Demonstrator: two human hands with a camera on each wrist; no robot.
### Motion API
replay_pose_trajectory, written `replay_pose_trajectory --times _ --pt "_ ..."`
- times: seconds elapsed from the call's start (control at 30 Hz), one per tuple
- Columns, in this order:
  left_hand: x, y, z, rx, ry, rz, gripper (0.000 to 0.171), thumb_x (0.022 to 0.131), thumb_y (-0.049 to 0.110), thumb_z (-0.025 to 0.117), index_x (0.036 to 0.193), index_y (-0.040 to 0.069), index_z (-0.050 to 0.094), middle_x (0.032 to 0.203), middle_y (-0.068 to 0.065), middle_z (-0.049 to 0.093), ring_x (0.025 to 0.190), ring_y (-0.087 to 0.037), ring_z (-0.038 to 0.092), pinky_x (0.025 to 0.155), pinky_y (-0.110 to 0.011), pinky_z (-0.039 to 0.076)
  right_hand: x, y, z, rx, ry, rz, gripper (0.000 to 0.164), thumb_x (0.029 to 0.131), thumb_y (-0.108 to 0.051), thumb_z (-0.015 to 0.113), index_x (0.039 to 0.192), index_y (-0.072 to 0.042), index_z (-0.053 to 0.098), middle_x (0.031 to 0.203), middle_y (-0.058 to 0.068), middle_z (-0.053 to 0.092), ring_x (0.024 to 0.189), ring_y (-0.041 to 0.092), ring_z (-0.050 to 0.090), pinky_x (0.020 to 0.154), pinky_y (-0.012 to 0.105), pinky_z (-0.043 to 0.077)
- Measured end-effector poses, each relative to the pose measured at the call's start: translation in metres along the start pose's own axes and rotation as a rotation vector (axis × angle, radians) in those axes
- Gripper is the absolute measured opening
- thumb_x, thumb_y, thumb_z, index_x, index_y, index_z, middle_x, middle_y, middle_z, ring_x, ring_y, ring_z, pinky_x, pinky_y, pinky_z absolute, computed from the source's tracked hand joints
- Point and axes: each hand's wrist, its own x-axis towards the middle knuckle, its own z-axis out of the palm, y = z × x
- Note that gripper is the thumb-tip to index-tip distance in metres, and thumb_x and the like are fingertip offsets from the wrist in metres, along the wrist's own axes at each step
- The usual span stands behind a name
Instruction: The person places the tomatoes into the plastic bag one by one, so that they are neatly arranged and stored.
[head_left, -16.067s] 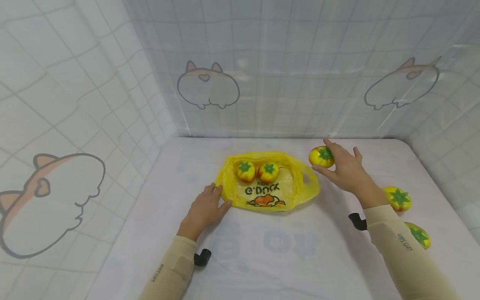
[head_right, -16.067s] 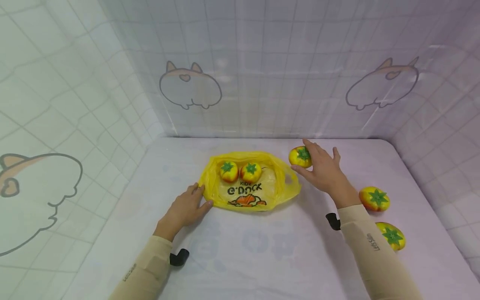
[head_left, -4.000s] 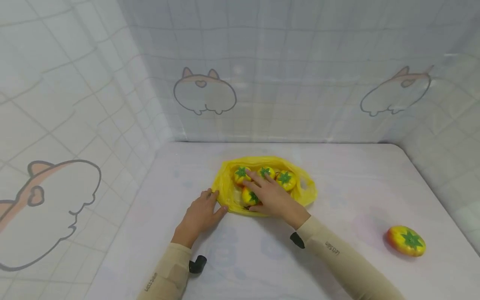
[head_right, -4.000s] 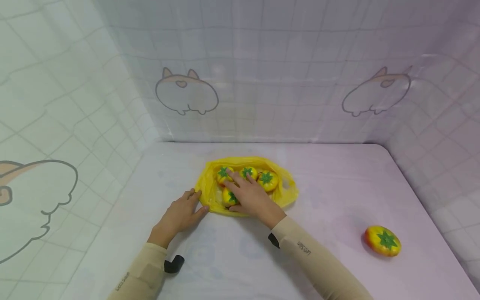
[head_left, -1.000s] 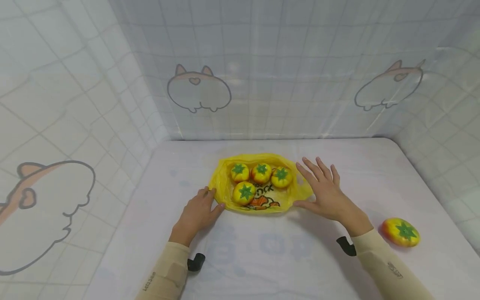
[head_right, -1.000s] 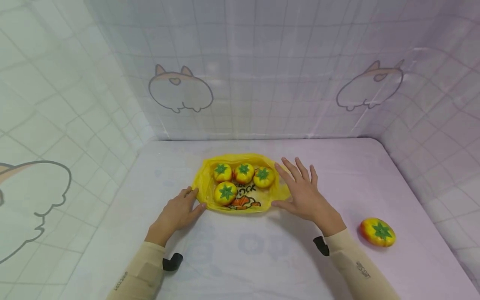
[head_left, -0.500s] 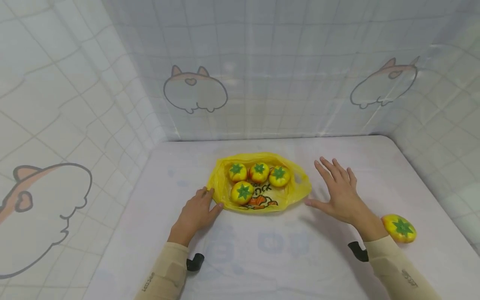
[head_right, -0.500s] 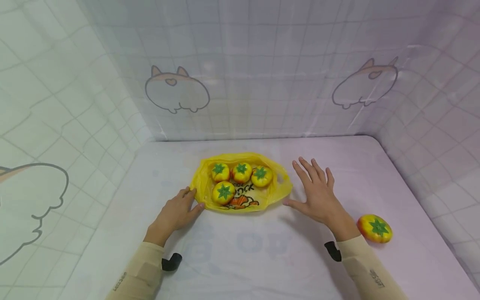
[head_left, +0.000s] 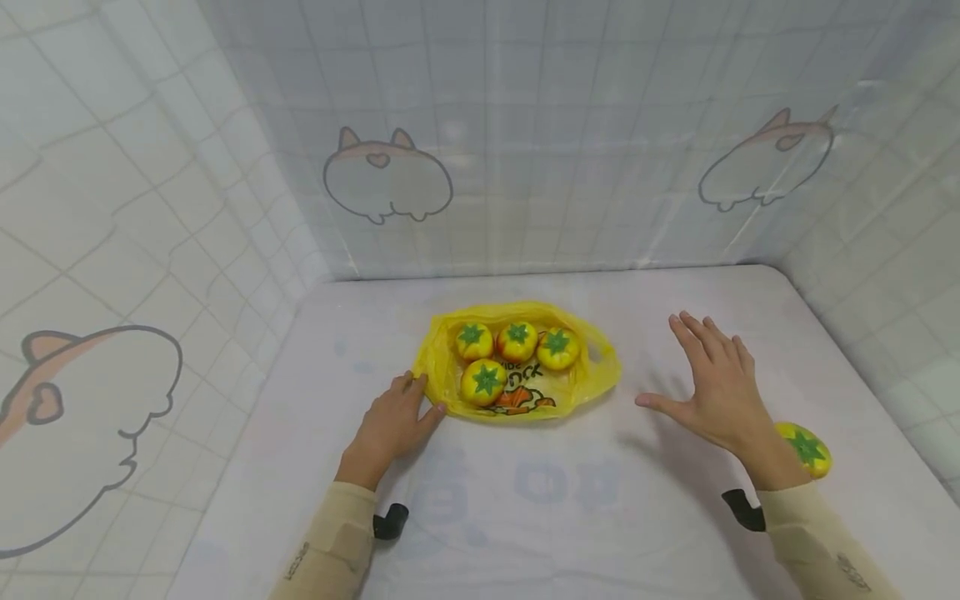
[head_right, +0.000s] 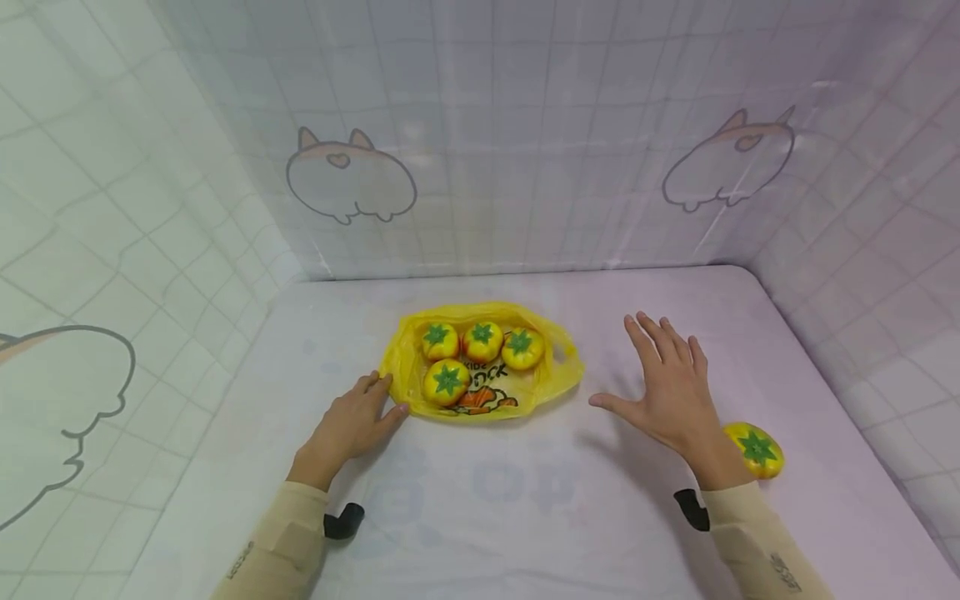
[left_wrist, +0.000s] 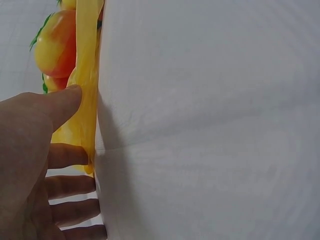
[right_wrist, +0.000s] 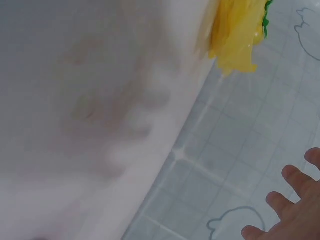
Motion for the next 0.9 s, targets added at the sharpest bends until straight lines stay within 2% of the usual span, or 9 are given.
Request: replay_pose_trajectory --times 0.23,0.4,0.7,0.8,0.9 --pt "0.002 0.003 -0.003 -0.004 -0.01 -0.004 0.079 0.102 0.054 0.052 0.16 0.003 0.033 0.165 -0.027 0.028 0.146 -0.048 0.037 0.115 -0.064 0.037 -0.013 0.014 -0.009 -0.039 -0.01 0.042 0.12 0.063 -0.051 0.093 0.16 -0.012 0.035 0.159 0.019 0.04 0.144 0.052 0.034 0.113 0.08 0.017" --pt "0.002 0.005 -0.005 0.001 -0.009 0.006 0.079 0.102 0.054 0.053 0.16 0.003 0.034 0.164 -0.027 0.028 0.146 -0.048 0.037 0.115 -0.063 0.037 -0.025 0.024 -0.018 -0.048 0.015 0.062 0.118 0.063 -0.049 0.093 0.159 -0.01 0.038 0.158 0.02 0.041 0.142 0.053 0.036 0.114 0.08 0.016" --pt "0.002 0.004 -0.007 0.009 -0.014 0.006 0.079 0.102 0.054 0.054 0.159 0.002 0.035 0.163 -0.028 0.029 0.143 -0.048 0.041 0.113 -0.063 0.04 -0.055 0.046 -0.035 -0.052 -0.006 0.182 0.114 0.067 -0.047 0.092 0.158 -0.007 0.036 0.158 0.022 0.039 0.143 0.056 0.032 0.115 0.08 0.009" --pt "0.002 0.004 -0.007 0.013 -0.014 0.004 0.079 0.102 0.053 0.055 0.159 0.002 0.035 0.163 -0.028 0.029 0.143 -0.048 0.041 0.113 -0.063 0.04 -0.063 0.054 -0.039 -0.061 -0.004 0.21 0.114 0.068 -0.048 0.091 0.158 -0.006 0.035 0.156 0.025 0.04 0.14 0.057 0.034 0.115 0.079 0.012" --pt "0.002 0.004 -0.008 0.015 -0.009 0.004 0.079 0.102 0.053 0.055 0.159 0.002 0.035 0.163 -0.027 0.03 0.143 -0.048 0.041 0.112 -0.063 0.04 -0.071 0.06 -0.042 -0.073 0.012 0.226 0.114 0.066 -0.048 0.092 0.157 -0.005 0.038 0.154 0.027 0.043 0.133 0.058 0.039 0.107 0.079 0.021"
